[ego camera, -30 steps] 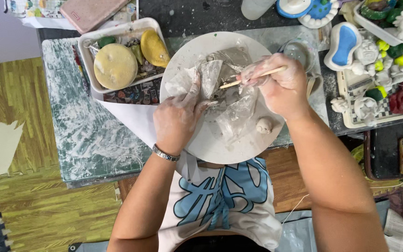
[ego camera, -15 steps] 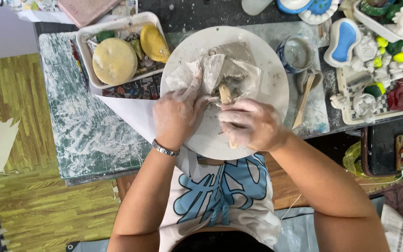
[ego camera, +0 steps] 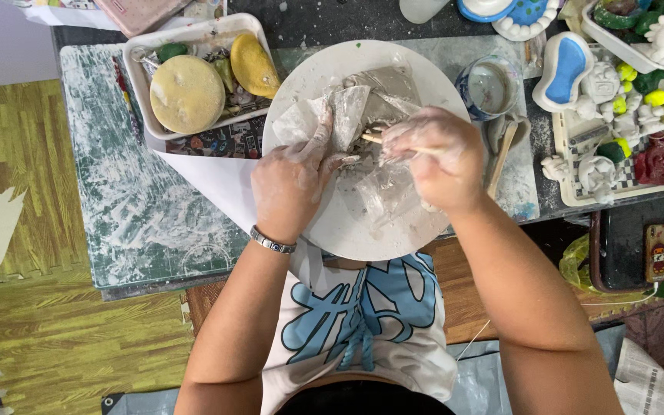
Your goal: The person kneads and shapes a lump of white clay on a rotating pottery wheel. They use their hands to roll the clay into a ball and occasionally use a wooden modeling tool to smooth the surface. The person repeatedly dips their hands into a container of water to keep the clay moist and workable.
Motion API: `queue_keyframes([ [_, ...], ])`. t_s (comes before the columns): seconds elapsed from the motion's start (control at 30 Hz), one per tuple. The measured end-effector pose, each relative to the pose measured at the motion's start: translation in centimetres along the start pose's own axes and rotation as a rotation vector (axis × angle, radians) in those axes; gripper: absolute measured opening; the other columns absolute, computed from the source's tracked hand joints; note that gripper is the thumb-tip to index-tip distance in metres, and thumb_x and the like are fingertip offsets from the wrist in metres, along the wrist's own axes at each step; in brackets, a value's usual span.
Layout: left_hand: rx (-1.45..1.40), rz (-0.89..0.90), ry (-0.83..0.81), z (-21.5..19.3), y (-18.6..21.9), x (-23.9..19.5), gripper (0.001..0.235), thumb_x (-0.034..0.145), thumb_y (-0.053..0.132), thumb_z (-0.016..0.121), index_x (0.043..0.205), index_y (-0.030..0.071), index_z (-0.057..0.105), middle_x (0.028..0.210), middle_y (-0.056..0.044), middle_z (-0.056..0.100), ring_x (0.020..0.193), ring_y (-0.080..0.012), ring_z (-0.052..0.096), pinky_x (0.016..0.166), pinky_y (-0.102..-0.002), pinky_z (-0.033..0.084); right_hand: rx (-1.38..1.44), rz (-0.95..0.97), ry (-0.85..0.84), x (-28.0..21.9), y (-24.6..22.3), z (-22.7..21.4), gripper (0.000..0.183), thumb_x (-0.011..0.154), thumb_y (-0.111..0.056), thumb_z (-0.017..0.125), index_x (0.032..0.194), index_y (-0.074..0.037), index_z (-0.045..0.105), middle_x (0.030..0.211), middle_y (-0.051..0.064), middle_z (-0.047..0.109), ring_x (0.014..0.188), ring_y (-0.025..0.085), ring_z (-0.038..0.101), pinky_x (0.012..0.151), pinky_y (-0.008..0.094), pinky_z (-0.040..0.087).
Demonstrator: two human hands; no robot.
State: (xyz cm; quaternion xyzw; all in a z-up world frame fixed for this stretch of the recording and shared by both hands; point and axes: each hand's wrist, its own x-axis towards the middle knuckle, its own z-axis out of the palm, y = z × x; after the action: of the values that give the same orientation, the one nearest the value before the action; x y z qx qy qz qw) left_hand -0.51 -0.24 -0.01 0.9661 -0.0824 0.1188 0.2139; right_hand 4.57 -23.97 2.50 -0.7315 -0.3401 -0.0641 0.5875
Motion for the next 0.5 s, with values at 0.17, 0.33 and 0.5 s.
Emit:
queue_keyframes([
  [0.17, -0.055, 0.005, 0.021, -0.4, 0.0, 0.4, 0.059, 0.090, 0.045, 0.071, 0.144, 0.023, 0.060, 0.092, -0.006, 0.075, 0.076, -0.0293, 0.069, 0.062, -0.040, 0.054, 0.129, 0.109, 0.062, 1.5, -2.5, 1.1, 0.019, 0.092, 0.017, 0.052, 0.101, 0.003, 0.063, 0.108, 0.015, 0.071, 0.096, 0.020, 0.072, 0.082, 0.030, 0.062],
  [0.33, -0.148, -0.025, -0.062, -1.9, -0.3, 1.3, 0.054, 0.092, 0.047, 0.072, 0.140, 0.023, 0.064, 0.083, -0.009, 0.072, 0.072, -0.0316, 0.068, 0.062, -0.043, 0.052, -0.169, 0.058, -0.237, 4.3, -5.3, -0.5, 0.008, 0.089, 0.004, 0.064, 0.093, -0.002, 0.066, 0.104, 0.016, 0.074, 0.098, 0.024, 0.072, 0.101, 0.048, 0.046],
  [0.5, -0.204, -0.015, -0.045, -1.5, -0.8, 1.3, 0.031, 0.094, 0.047, 0.072, 0.111, 0.021, 0.074, 0.086, -0.007, 0.073, 0.076, -0.0307, 0.070, 0.064, -0.043, 0.052, 0.145, 0.201, -0.112, 3.0, -3.2, 1.6, 0.035, 0.108, -0.029, 0.048, 0.081, -0.007, 0.054, 0.074, 0.007, 0.056, 0.065, 0.015, 0.052, 0.064, 0.035, 0.037],
])
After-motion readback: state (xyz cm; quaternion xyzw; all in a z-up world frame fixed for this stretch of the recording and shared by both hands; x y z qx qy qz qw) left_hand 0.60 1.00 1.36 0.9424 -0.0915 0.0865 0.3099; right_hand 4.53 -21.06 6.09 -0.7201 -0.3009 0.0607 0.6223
